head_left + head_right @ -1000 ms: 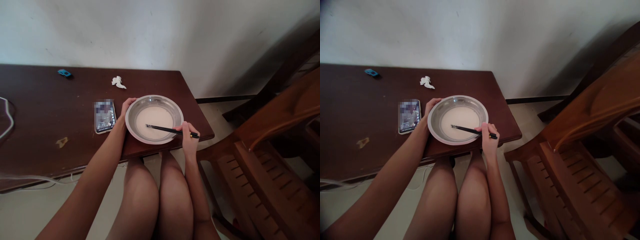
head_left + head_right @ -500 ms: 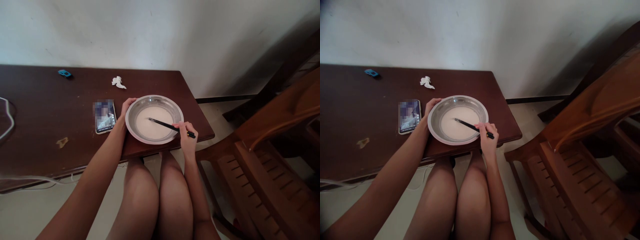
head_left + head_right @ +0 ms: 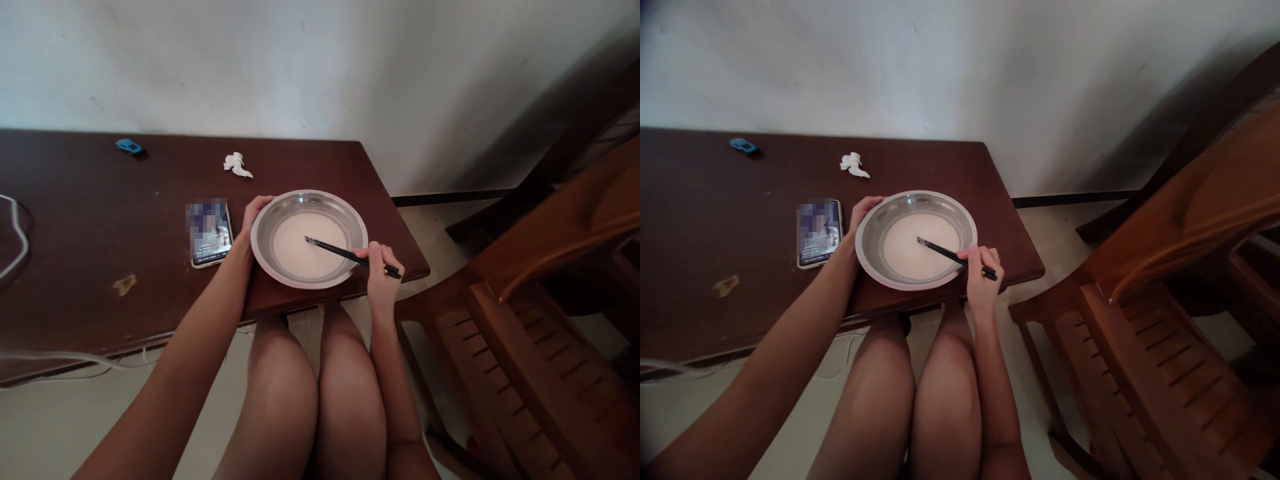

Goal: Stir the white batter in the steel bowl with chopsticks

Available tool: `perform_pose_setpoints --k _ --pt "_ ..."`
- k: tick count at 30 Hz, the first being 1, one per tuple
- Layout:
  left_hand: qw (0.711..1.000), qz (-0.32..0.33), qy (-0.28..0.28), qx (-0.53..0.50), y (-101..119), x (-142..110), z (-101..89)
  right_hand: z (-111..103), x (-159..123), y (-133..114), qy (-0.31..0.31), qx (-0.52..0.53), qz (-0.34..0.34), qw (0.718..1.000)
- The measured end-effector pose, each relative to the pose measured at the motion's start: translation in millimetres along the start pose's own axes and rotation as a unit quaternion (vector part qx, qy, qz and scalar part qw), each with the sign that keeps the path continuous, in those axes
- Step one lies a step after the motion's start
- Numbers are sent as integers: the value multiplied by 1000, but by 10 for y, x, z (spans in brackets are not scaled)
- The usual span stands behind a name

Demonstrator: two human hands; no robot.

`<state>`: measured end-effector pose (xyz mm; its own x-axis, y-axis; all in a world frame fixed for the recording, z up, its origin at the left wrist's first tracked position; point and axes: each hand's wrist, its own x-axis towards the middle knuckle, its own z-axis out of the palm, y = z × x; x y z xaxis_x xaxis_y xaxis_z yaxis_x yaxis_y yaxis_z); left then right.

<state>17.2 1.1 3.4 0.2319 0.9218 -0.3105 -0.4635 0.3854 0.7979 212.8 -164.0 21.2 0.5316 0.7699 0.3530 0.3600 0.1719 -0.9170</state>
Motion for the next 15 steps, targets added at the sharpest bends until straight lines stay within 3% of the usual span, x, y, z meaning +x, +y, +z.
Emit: perform_pose_setpoints --k 3,8,10,13,15 --pt "1000 5 5 7 6 -14 14 -3 -12 10 29 48 16 998" --pt "1000 0 9 5 11 -15 23 19 -15 -17 -67 -11 3 998" --pt "1000 6 18 8 6 3 12 11 -9 -18 -44 -33 -3 998" --pt "1000 10 19 15 -5 29 -8 -9 -7 1 39 -1 6 999" --pt "1000 9 17 20 -10 33 -12 -13 -11 9 46 31 15 998"
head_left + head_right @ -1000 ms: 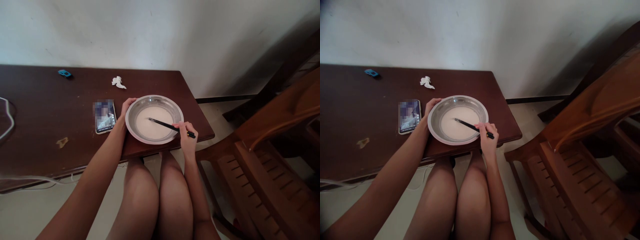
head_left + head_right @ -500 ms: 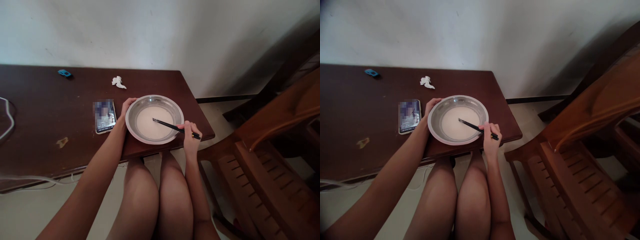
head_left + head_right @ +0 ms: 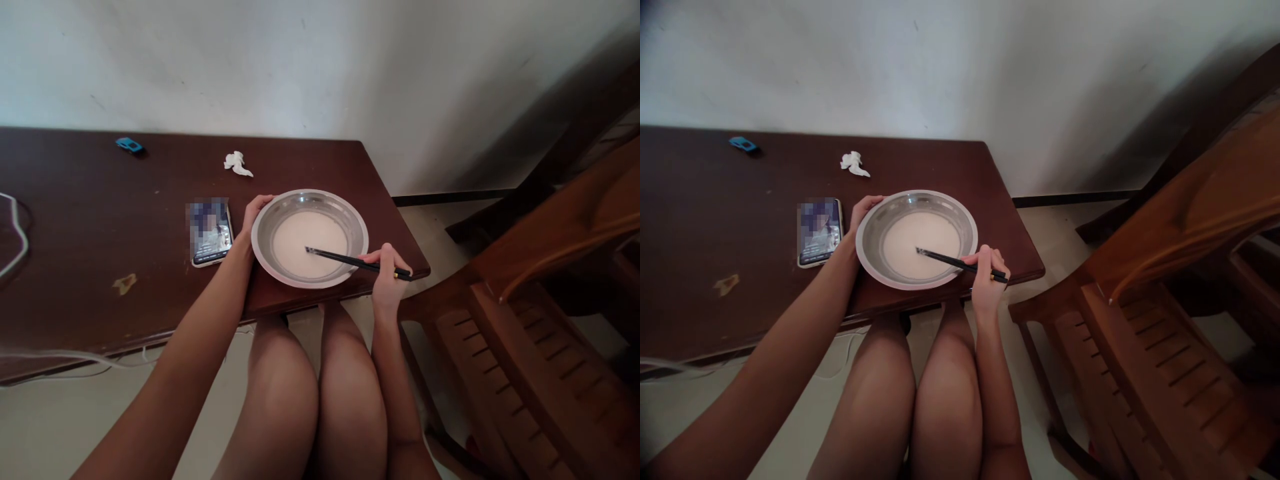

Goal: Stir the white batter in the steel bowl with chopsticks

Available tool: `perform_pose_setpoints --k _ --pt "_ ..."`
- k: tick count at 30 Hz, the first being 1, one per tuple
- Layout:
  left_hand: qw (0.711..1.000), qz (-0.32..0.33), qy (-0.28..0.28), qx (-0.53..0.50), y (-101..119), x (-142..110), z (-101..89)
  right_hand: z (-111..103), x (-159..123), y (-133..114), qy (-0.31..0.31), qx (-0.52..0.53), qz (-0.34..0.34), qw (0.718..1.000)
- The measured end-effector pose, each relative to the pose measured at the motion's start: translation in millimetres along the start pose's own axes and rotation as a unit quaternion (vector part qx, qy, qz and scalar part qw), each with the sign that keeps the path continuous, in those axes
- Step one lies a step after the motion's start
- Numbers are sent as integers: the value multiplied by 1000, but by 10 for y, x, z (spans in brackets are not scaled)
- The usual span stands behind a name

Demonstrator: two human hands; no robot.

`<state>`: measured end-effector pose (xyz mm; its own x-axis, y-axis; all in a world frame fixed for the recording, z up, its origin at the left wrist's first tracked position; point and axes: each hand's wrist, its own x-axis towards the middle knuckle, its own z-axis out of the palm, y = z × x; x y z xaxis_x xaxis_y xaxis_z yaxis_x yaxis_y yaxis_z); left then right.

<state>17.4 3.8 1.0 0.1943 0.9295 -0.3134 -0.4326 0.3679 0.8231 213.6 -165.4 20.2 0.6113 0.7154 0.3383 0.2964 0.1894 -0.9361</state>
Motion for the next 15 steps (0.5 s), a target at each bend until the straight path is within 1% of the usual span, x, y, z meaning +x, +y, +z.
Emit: perform_pose_setpoints --k 2,4,5,7,10,11,12,13,15 --pt "1000 -3 -3 0 3 -8 6 7 -5 -7 -47 7 7 999" --pt "1000 -8 -9 -6 12 -22 19 17 -6 -21 -99 -15 3 995" --pt "1000 -12 -12 -9 17 -28 26 20 -5 -27 -110 -31 -4 993" --pt "1000 -13 -10 -16 26 -35 35 17 1 -29 -91 -53 -17 994" --pt "1000 -12 -5 -21 27 -31 32 2 6 -11 -15 -32 -14 999" --pt "1000 -11 -5 -22 24 -26 28 0 5 -6 1 -17 -9 1000" --pt "1000 -9 -6 -22 20 -20 22 1 3 -3 2 -4 -4 1000" --pt "1000 -7 -5 -19 16 -15 17 4 1 -4 -13 3 -1 1000" --pt "1000 -3 1 -9 10 -7 9 16 -2 -12 -70 -7 0 998"
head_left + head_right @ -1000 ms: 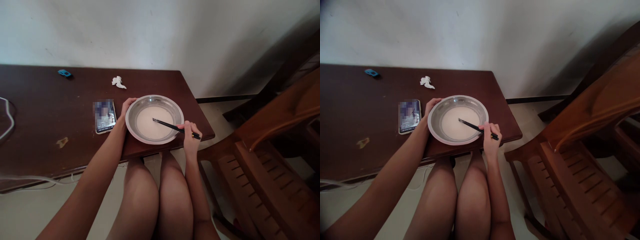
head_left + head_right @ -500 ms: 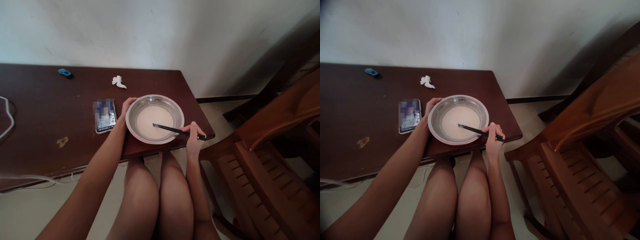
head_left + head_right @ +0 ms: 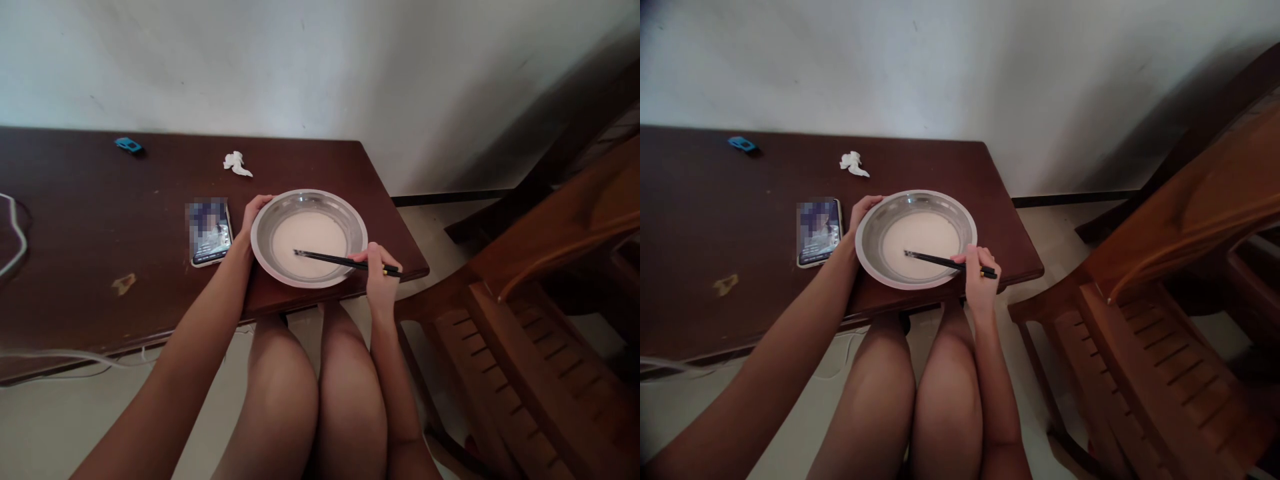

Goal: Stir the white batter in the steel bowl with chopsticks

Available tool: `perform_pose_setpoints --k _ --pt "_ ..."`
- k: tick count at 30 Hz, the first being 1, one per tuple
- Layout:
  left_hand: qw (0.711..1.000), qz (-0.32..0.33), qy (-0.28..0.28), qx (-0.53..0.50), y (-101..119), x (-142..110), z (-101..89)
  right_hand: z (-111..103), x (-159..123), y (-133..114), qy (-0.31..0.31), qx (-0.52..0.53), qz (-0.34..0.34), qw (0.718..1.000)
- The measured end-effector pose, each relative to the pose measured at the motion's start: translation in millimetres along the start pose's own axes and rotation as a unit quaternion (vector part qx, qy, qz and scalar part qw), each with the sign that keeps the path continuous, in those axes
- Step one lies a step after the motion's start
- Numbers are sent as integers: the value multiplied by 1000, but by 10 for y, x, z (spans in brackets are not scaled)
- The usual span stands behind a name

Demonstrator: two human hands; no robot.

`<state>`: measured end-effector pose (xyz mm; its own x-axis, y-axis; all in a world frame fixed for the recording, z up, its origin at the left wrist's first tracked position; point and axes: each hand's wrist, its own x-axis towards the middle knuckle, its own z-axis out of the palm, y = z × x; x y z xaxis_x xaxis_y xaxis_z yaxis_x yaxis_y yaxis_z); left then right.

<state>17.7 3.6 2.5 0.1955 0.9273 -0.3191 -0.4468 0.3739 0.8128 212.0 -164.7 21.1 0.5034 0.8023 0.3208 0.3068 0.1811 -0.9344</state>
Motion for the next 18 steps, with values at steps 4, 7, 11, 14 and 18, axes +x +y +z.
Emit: perform_pose_setpoints --k 4,7,11,14,18 --pt "1000 -1 7 10 -3 6 -6 2 7 -7 -18 -59 -14 998" --pt "1000 -4 -11 0 -5 5 -11 -18 7 6 61 -28 -12 998" --pt "1000 4 -17 1 -2 -16 -6 -10 1 -4 26 13 -6 1000" --pt "1000 2 -18 1 9 -38 11 10 6 -26 -38 -33 -11 999" --pt "1000 -5 -12 -6 19 -40 27 -4 6 -11 30 -50 -17 998"
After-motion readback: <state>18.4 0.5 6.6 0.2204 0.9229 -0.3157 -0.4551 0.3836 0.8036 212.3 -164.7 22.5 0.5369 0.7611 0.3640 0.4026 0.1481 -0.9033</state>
